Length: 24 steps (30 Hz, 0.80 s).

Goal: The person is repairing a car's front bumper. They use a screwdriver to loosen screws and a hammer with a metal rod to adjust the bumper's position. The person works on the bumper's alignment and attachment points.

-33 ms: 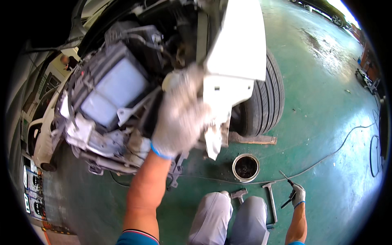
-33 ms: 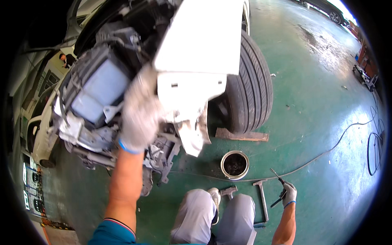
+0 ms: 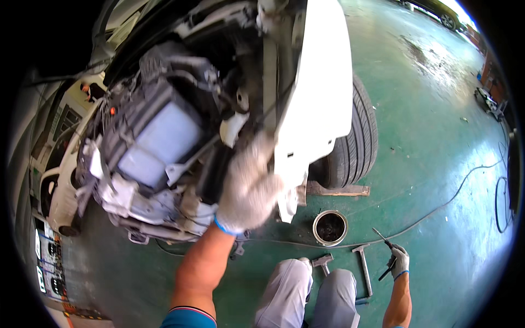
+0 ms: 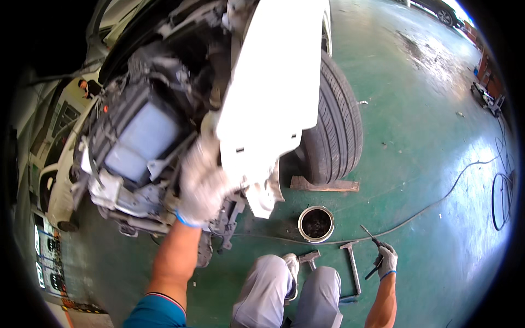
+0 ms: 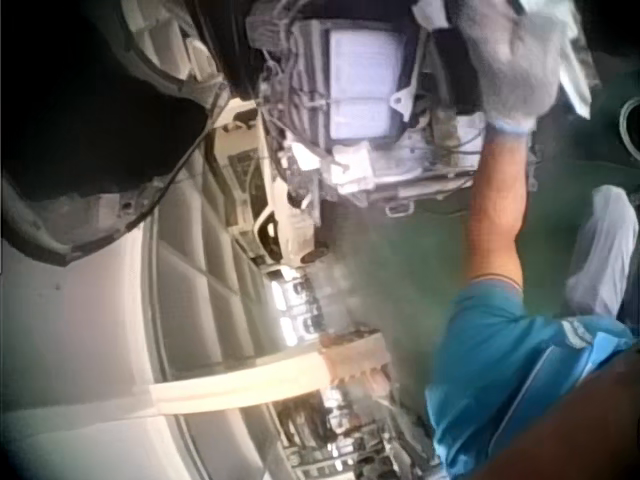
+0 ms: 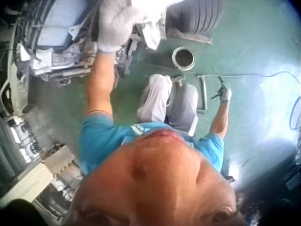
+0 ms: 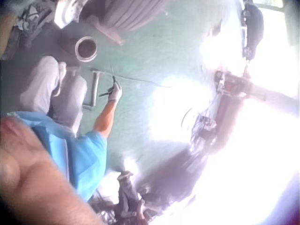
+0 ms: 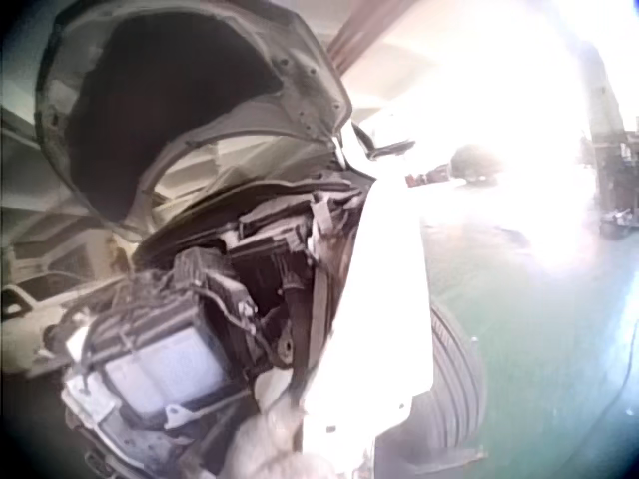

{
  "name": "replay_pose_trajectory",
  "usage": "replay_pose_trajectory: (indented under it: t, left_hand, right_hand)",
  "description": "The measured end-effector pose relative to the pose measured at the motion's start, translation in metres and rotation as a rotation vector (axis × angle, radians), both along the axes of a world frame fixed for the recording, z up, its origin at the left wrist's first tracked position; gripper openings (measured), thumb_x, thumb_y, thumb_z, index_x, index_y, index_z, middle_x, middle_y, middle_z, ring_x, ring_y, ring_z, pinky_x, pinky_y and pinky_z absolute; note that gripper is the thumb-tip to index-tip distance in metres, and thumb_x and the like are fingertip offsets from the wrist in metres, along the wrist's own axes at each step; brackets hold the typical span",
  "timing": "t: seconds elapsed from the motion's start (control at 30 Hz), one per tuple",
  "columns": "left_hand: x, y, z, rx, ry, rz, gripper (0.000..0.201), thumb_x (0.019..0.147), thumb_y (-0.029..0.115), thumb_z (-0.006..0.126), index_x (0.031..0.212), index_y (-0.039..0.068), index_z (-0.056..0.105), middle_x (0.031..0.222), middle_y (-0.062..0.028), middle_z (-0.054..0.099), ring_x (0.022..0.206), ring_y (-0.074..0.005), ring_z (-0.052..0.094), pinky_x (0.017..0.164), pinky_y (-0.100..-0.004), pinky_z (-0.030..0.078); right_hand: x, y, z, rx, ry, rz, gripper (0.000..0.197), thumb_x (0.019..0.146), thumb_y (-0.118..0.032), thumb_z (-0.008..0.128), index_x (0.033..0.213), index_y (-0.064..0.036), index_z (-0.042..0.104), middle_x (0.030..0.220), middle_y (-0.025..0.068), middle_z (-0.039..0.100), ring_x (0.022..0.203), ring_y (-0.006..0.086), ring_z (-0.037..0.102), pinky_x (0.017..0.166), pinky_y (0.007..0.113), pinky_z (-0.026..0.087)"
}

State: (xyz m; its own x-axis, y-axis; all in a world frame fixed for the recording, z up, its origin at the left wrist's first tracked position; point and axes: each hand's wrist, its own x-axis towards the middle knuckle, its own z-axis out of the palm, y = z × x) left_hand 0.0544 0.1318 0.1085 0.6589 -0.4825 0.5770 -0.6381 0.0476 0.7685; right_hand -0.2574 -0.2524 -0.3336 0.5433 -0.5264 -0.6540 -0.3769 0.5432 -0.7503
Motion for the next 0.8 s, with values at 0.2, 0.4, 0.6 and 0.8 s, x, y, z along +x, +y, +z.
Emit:
replay_pose_trajectory:
  t: [0.2, 0.4, 0.6, 0.8]
  left_hand:
    - [-0.015, 0.001, 0.035, 0.324, 0.091, 0.032, 0.038, 0.099, 0.014, 0.059, 0.135, 0.001, 0.06, 0.098, -0.0091, 0.071, 0.082, -0.0165, 0.07, 0.071, -0.0324, 0.058]
    - [-0.019, 0.01, 0.054, 0.606, 0.235, 0.065, 0.033, 0.097, 0.012, 0.06, 0.129, 0.004, 0.063, 0.103, -0.0146, 0.071, 0.084, -0.0245, 0.07, 0.078, -0.0347, 0.056]
    - [0.005, 0.023, 0.078, 0.639, 0.697, -0.102, 0.037, 0.094, 0.017, 0.069, 0.127, 0.0, 0.065, 0.118, -0.019, 0.072, 0.108, -0.0331, 0.07, 0.098, -0.0419, 0.054]
    - [0.078, -0.036, 0.146, 0.195, 0.662, 0.185, 0.045, 0.106, 0.028, 0.062, 0.14, -0.002, 0.06, 0.141, -0.0151, 0.064, 0.128, -0.0235, 0.062, 0.109, -0.035, 0.049]
  right_hand:
    - [0.01, 0.05, 0.167, -0.023, 0.077, 0.015, 0.047, 0.085, -0.012, 0.071, 0.129, 0.0048, 0.065, 0.073, 0.0017, 0.058, 0.048, 0.0124, 0.053, 0.042, 0.029, 0.044]
    - [0.002, 0.1, 0.286, -0.017, 0.189, 0.157, 0.048, 0.082, -0.012, 0.073, 0.127, 0.005, 0.066, 0.075, 0.0015, 0.06, 0.05, 0.0106, 0.053, 0.045, 0.026, 0.041]
    - [0.017, 0.114, 0.401, -0.068, 0.303, 0.25, 0.041, 0.08, -0.013, 0.076, 0.117, 0.0036, 0.072, 0.076, 0.0011, 0.062, 0.053, 0.0086, 0.054, 0.048, 0.026, 0.044]
    - [0.044, 0.084, 0.48, -0.193, 0.185, 0.242, 0.051, 0.08, -0.015, 0.076, 0.125, 0.0069, 0.069, 0.085, 0.0067, 0.069, 0.058, 0.0113, 0.06, 0.052, 0.028, 0.049]
